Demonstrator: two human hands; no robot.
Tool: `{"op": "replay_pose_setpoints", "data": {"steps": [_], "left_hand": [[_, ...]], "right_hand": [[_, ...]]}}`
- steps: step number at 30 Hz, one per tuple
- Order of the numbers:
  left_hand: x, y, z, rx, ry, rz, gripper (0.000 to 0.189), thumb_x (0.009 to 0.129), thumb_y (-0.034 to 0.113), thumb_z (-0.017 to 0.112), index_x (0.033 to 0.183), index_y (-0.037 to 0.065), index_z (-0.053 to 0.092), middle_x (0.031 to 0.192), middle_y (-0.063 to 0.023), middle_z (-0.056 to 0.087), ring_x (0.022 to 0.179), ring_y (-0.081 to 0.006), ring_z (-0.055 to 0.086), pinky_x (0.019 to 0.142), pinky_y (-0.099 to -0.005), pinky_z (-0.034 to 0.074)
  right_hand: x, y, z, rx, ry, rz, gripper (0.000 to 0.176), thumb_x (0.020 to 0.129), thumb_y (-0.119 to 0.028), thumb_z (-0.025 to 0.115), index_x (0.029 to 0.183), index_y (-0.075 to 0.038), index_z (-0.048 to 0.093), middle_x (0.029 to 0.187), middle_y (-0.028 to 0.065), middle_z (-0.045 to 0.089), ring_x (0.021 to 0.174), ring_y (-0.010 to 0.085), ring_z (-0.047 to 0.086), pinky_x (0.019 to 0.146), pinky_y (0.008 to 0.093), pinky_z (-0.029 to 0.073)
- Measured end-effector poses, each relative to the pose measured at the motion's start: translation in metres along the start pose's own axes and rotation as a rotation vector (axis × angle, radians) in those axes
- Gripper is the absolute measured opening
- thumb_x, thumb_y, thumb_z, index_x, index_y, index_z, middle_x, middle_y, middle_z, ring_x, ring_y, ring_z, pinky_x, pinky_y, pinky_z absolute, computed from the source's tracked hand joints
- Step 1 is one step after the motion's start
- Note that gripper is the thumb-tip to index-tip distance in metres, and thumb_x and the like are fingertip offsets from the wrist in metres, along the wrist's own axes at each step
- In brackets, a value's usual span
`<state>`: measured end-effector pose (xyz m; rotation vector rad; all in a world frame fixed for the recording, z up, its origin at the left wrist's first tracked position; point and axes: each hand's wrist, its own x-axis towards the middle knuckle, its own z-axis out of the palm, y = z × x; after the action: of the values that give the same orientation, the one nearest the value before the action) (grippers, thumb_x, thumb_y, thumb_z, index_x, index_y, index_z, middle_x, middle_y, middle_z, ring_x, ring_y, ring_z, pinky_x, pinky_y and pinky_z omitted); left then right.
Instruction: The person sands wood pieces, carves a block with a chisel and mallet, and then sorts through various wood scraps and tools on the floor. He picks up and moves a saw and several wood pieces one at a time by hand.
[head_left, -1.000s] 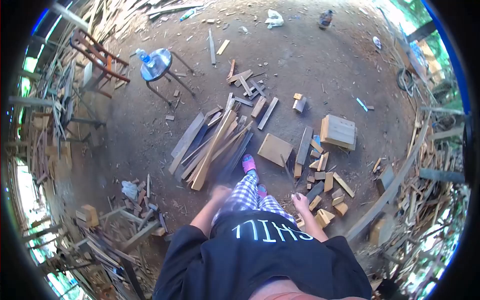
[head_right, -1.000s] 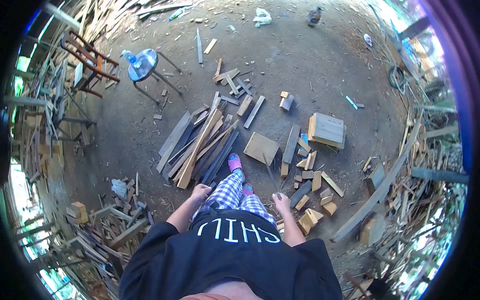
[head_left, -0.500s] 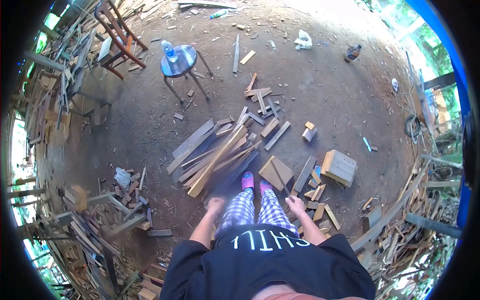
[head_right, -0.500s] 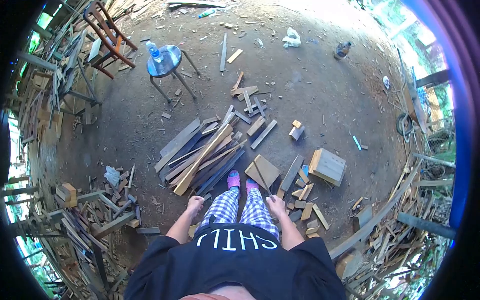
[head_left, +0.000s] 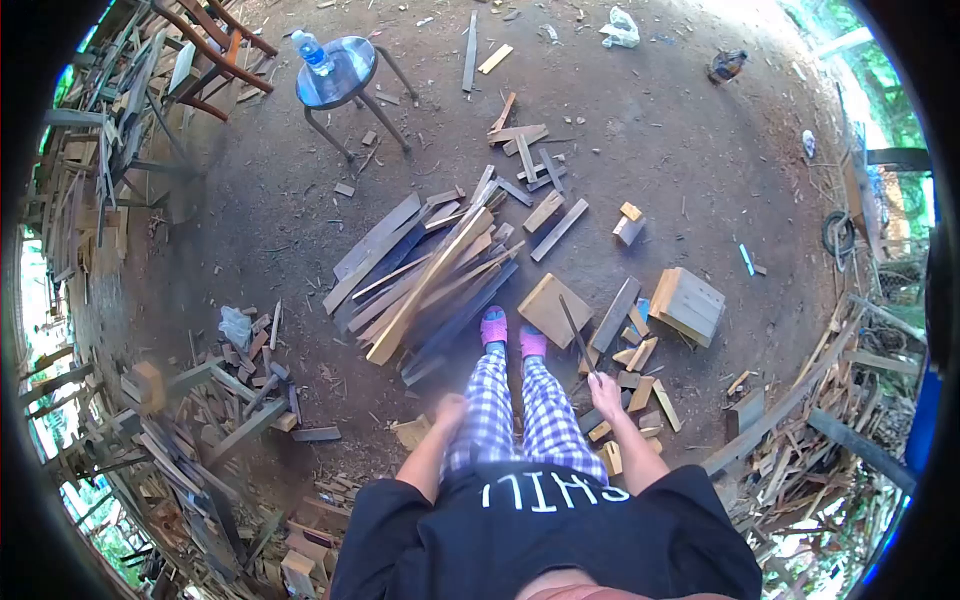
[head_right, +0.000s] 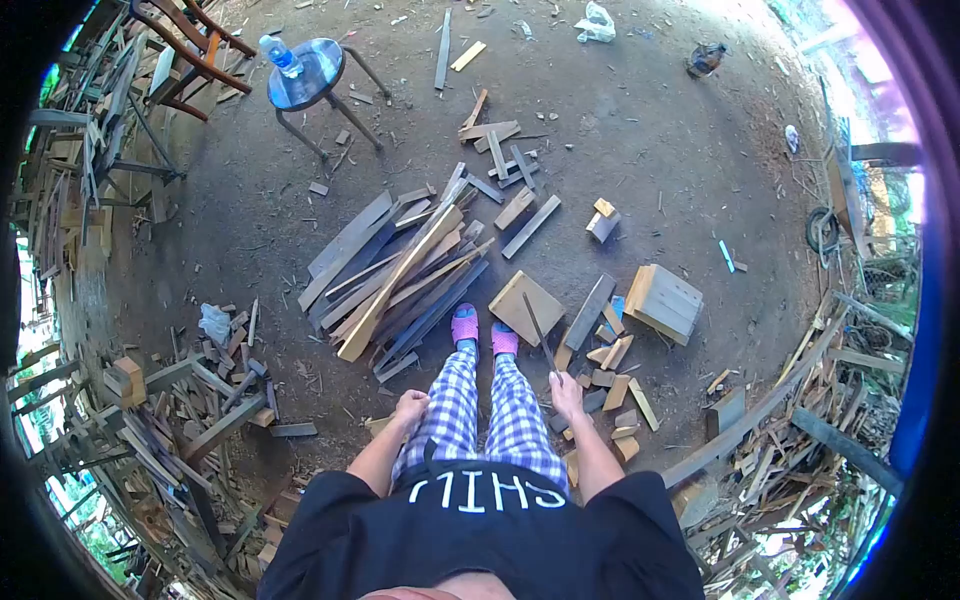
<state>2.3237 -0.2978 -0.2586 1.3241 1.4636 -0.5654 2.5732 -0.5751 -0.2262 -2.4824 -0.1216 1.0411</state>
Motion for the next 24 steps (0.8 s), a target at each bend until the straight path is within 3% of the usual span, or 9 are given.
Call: {"op": "replay_pose_setpoints", "data": {"steps": [1,5,7,9,12,16,19,20,24], "left_hand": [[0.009,0.001,0.005,-0.024,-0.006,-0.025,0.018,0.081,0.017,0.071,0.094,0.005,0.067,0.086,-0.0037,0.068,0.074,-0.0132,0.063,0.069,-0.0301,0.051],[0.050,0.004,0.029,-0.022,0.040,-0.002,0.021,0.082,0.020,0.069,0.097,0.005,0.067,0.086,-0.0052,0.068,0.074,-0.0129,0.062,0.068,-0.0296,0.051],[0.065,0.006,0.039,-0.002,0.045,-0.023,0.022,0.083,0.020,0.069,0.099,0.005,0.065,0.089,-0.0085,0.067,0.081,-0.0177,0.064,0.073,-0.0328,0.051],[0.065,0.007,0.052,0.258,0.131,0.272,0.023,0.082,0.019,0.068,0.100,0.006,0.064,0.094,-0.0124,0.064,0.088,-0.0252,0.063,0.080,-0.0376,0.050],[0.060,0.004,0.066,0.267,0.000,0.281,0.025,0.082,0.021,0.067,0.104,0.009,0.062,0.101,-0.0166,0.057,0.097,-0.0327,0.059,0.086,-0.0429,0.047],[0.046,-0.005,0.074,0.542,-0.010,0.286,0.028,0.082,0.026,0.065,0.107,0.013,0.062,0.114,-0.0153,0.052,0.111,-0.0359,0.049,0.093,-0.0494,0.041],[0.043,-0.016,0.074,0.739,-0.022,0.330,0.032,0.080,0.025,0.064,0.109,0.011,0.063,0.111,-0.0153,0.055,0.109,-0.0348,0.050,0.089,-0.0498,0.043],[0.044,-0.018,0.073,0.743,-0.016,0.359,0.033,0.080,0.027,0.062,0.109,0.010,0.063,0.111,-0.0146,0.055,0.108,-0.0351,0.051,0.089,-0.0503,0.043],[0.052,-0.013,0.065,0.786,-0.058,0.391,0.033,0.080,0.028,0.062,0.108,0.011,0.063,0.112,-0.0144,0.056,0.108,-0.0348,0.051,0.089,-0.0509,0.042]], "right_hand": [[0.001,-0.001,0.006,0.007,0.029,-0.007,0.038,0.095,-0.039,0.048,0.094,-0.004,0.062,0.086,0.0243,0.064,0.089,0.0441,0.061,0.076,0.0498,0.046],[0.028,0.010,0.036,-0.055,0.044,-0.009,0.036,0.096,-0.036,0.046,0.096,-0.003,0.059,0.084,0.0256,0.063,0.087,0.0450,0.061,0.074,0.0513,0.045],[0.043,0.009,0.052,-0.110,0.056,-0.052,0.034,0.097,-0.034,0.046,0.096,-0.003,0.058,0.082,0.0252,0.062,0.084,0.0447,0.061,0.072,0.0509,0.045],[0.061,-0.007,0.061,0.035,0.114,-0.069,0.026,0.098,-0.025,0.045,0.092,-0.001,0.054,0.080,0.0242,0.060,0.076,0.0438,0.059,0.068,0.0500,0.043],[0.088,-0.024,0.077,0.053,0.149,-0.146,0.022,0.097,-0.022,0.046,0.093,-0.002,0.054,0.080,0.0239,0.059,0.077,0.0444,0.058,0.067,0.0499,0.042],[0.110,-0.039,0.106,0.087,0.166,-0.146,0.023,0.097,-0.025,0.047,0.095,-0.004,0.056,0.085,0.0239,0.061,0.082,0.0441,0.060,0.069,0.0500,0.045],[0.108,-0.034,0.123,0.081,0.077,0.009,0.026,0.097,-0.029,0.048,0.095,-0.004,0.057,0.084,0.0249,0.062,0.082,0.0457,0.060,0.070,0.0514,0.046],[0.106,-0.023,0.136,0.093,0.119,-0.039,0.027,0.097,-0.029,0.047,0.093,-0.005,0.057,0.079,0.0222,0.062,0.076,0.0419,0.061,0.066,0.0490,0.045],[0.084,-0.012,0.149,0.046,0.064,0.038,0.027,0.095,-0.029,0.050,0.093,-0.004,0.057,0.082,0.0241,0.062,0.083,0.0466,0.059,0.069,0.0512,0.046]]}}
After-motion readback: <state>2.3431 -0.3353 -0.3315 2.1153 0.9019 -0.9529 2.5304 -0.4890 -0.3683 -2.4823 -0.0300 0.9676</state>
